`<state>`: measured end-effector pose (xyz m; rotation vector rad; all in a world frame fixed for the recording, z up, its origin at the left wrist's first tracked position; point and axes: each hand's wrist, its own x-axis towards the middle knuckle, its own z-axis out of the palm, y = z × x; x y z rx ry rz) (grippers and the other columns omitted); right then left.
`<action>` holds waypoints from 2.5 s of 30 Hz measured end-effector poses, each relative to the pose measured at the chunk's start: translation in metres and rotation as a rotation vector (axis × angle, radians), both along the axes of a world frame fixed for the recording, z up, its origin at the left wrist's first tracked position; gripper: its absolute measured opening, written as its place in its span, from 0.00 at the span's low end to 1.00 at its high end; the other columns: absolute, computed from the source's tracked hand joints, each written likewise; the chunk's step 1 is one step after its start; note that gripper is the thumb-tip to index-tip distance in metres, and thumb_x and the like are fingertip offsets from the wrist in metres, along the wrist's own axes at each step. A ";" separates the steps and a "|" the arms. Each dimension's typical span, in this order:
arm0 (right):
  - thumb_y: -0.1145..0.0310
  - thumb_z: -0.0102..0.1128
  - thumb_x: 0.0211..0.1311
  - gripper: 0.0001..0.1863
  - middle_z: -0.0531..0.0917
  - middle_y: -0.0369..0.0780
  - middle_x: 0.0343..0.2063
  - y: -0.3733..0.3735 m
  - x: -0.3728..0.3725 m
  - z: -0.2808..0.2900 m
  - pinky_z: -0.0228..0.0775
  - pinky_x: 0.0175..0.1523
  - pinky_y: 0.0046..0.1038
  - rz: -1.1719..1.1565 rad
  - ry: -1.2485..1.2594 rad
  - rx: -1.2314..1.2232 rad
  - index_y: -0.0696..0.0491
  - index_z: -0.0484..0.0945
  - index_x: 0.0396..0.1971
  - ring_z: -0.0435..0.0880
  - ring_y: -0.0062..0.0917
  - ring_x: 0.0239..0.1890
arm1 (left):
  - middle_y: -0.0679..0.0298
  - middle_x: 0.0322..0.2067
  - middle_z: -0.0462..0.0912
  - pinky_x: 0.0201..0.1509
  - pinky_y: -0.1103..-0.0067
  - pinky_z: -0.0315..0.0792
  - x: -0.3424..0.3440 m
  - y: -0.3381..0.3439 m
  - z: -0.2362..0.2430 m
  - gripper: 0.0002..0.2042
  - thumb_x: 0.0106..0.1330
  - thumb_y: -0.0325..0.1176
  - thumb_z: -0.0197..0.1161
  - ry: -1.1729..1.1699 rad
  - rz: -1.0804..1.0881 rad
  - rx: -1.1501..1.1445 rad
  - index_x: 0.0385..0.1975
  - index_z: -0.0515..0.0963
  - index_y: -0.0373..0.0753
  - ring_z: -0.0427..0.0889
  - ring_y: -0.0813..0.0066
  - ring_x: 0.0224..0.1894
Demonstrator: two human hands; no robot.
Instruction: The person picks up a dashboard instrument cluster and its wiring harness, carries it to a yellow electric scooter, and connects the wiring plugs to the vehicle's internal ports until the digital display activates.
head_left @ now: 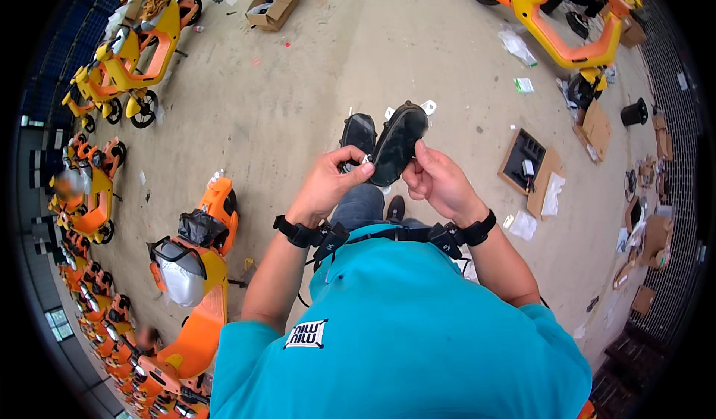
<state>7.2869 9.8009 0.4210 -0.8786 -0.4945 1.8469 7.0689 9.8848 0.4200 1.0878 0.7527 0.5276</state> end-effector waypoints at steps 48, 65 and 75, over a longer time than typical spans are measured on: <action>0.64 0.50 0.72 0.12 0.83 0.39 0.35 1.524 0.612 -0.051 0.69 0.34 0.19 -0.065 0.119 -0.123 0.56 0.76 0.43 0.77 0.15 0.29 | 0.63 0.33 0.78 0.46 0.77 0.68 0.571 1.424 -0.032 0.13 0.63 0.38 0.67 0.082 0.060 0.170 0.39 0.79 0.36 0.74 0.76 0.40; 0.57 0.45 0.72 0.19 0.78 0.48 0.50 2.170 0.702 -0.041 0.68 0.56 0.34 0.250 0.269 0.045 0.57 0.72 0.50 0.76 0.31 0.51 | 0.58 0.41 0.76 0.50 0.74 0.69 0.637 1.977 -0.045 0.12 0.59 0.31 0.69 0.339 0.335 0.201 0.41 0.79 0.36 0.76 0.66 0.43; 0.66 0.48 0.73 0.15 0.78 0.36 0.33 2.521 0.688 -0.068 0.73 0.46 0.28 0.194 0.050 0.136 0.55 0.67 0.55 0.80 0.25 0.39 | 0.62 0.36 0.78 0.48 0.78 0.68 0.624 2.296 -0.081 0.12 0.59 0.29 0.69 0.295 0.510 0.185 0.41 0.80 0.36 0.75 0.74 0.41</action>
